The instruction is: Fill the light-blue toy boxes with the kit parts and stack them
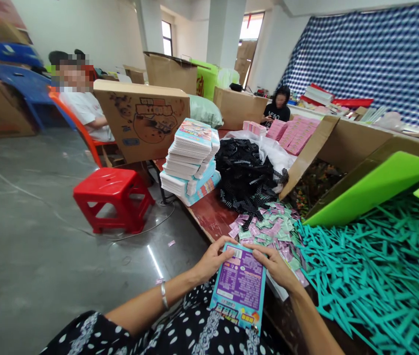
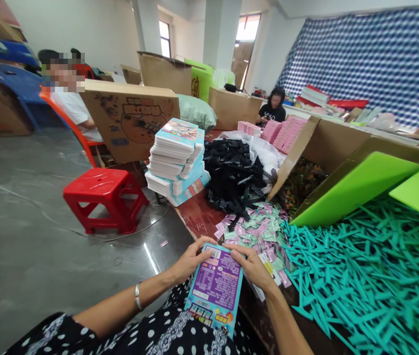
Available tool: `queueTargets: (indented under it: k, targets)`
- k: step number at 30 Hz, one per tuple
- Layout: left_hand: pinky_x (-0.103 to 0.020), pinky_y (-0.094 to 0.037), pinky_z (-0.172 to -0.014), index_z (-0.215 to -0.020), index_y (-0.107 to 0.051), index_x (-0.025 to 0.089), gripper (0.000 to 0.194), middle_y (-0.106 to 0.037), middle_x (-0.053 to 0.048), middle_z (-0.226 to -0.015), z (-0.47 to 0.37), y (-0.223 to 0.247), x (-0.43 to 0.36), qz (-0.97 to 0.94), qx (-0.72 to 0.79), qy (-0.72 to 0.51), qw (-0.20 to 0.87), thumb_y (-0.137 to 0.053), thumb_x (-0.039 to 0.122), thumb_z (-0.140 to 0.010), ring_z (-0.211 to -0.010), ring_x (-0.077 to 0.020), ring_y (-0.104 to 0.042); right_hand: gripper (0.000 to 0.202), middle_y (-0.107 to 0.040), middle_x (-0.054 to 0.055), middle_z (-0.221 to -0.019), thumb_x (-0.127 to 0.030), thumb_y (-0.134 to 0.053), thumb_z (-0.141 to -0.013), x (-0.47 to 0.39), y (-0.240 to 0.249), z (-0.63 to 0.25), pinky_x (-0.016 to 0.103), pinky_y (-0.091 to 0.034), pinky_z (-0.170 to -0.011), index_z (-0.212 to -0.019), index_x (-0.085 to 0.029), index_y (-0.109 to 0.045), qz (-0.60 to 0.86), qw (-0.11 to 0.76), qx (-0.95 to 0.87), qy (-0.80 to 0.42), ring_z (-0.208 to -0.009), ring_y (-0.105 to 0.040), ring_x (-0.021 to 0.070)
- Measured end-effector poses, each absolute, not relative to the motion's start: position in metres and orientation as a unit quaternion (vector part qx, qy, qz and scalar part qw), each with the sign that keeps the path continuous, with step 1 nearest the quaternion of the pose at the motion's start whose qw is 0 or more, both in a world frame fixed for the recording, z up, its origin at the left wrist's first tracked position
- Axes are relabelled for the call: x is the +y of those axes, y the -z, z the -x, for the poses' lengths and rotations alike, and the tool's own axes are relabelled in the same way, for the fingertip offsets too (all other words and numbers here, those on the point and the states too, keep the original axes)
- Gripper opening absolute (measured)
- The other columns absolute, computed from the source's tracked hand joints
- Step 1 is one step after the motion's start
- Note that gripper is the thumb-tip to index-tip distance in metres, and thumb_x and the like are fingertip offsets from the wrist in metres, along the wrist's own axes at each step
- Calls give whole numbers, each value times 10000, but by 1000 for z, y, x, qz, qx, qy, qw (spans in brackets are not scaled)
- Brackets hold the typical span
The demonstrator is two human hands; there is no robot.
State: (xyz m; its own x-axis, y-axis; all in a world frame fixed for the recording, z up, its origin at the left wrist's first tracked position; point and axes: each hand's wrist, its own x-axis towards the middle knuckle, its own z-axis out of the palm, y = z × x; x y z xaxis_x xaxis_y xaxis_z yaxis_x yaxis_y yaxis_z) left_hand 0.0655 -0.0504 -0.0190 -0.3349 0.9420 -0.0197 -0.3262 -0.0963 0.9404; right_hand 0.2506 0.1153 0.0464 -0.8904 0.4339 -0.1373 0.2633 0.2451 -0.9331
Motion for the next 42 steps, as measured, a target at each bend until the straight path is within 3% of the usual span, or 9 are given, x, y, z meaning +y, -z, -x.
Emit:
queueTargets:
  k: [8, 19, 25, 29, 31, 33, 35, 39, 42]
  targets:
    - [-278, -448, -736, -1149, -705, 202, 564, -611, 15, -872, -67, 15, -51, -344, 499, -671, 427, -824, 699, -909, -780, -172, -541, 772, -813, 183, -1406, -873, -694, -943, 113, -52, -249, 620, -514, -1253, -1275, -209, -903, 214, 80, -792, -567, -1363, -732, 431]
    - [-281, -433, -699, -1143, -679, 204, 564, -588, 17, -851, -69, 10, -48, -363, 505, -673, 400, -762, 724, -938, -747, -169, -509, 734, -812, 159, -1419, -854, -721, -934, 116, -44, -253, 593, -496, -1283, -1270, -227, -903, 223, 112, -787, -565, -1353, -730, 396]
    - [-268, -446, -662, -1121, -716, 200, 520, -592, 31, -782, -57, -16, -31, -367, 496, -696, 368, -808, 669, -913, -680, -151, -514, 653, -853, 126, -1277, -785, -746, -944, 129, -62, -238, 520, -590, -1148, -1249, -227, -895, 217, 159, -794, -545, -1199, -777, 348]
    - [-239, -464, -624, -1056, -757, 184, 491, -632, 24, -774, -36, -41, -11, -343, 486, -732, 333, -929, 575, -815, -664, -136, -548, 612, -837, 125, -1201, -778, -780, -916, 138, -87, -223, 441, -639, -1020, -1123, -208, -863, 246, 256, -778, -519, -1147, -765, 314]
    - [-220, -460, -590, -1077, -734, 191, 486, -636, 31, -782, -19, -50, -1, -302, 481, -765, 303, -950, 531, -805, -647, -127, -554, 729, -779, 131, -1368, -826, -765, -903, 142, -96, -222, 387, -671, -893, -1332, -237, -768, 257, 296, -729, -561, -1208, -752, 306]
    - [-206, -481, -593, -1140, -673, 210, 488, -639, 38, -825, 1, -53, 8, -247, 472, -803, 269, -922, 515, -853, -651, -116, -563, 933, -692, 138, -1527, -862, -782, -864, 143, -98, -226, 354, -688, -838, -1577, -295, -580, 257, 324, -675, -611, -1294, -735, 305]
    - [-190, -476, -590, -1202, -611, 223, 431, -619, 49, -837, 19, -52, 16, -201, 463, -826, 250, -856, 476, -954, -637, -100, -548, 1084, -674, 149, -1548, -881, -819, -815, 136, -94, -233, 351, -703, -842, -1660, -296, -472, 261, 316, -650, -640, -1329, -725, 309]
    - [-194, -472, -624, -1212, -582, 168, 208, -618, 48, -821, 35, -44, 22, -109, 449, -870, 172, -728, 256, -1093, -646, -91, -541, 1010, -715, 150, -1509, -841, -895, -773, 104, -79, -239, 358, -721, -832, -1523, -232, -599, 261, 210, -653, -679, -1292, -746, 317]
    - [-197, -495, -722, -1243, -553, 132, 84, -629, 32, -891, 31, -38, 20, -94, 456, -870, 161, -531, 107, -1166, -738, -87, -572, 842, -733, 136, -1495, -739, -948, -787, 81, -67, -234, 386, -733, -902, -1397, -223, -682, 241, 203, -638, -703, -1328, -741, 326]
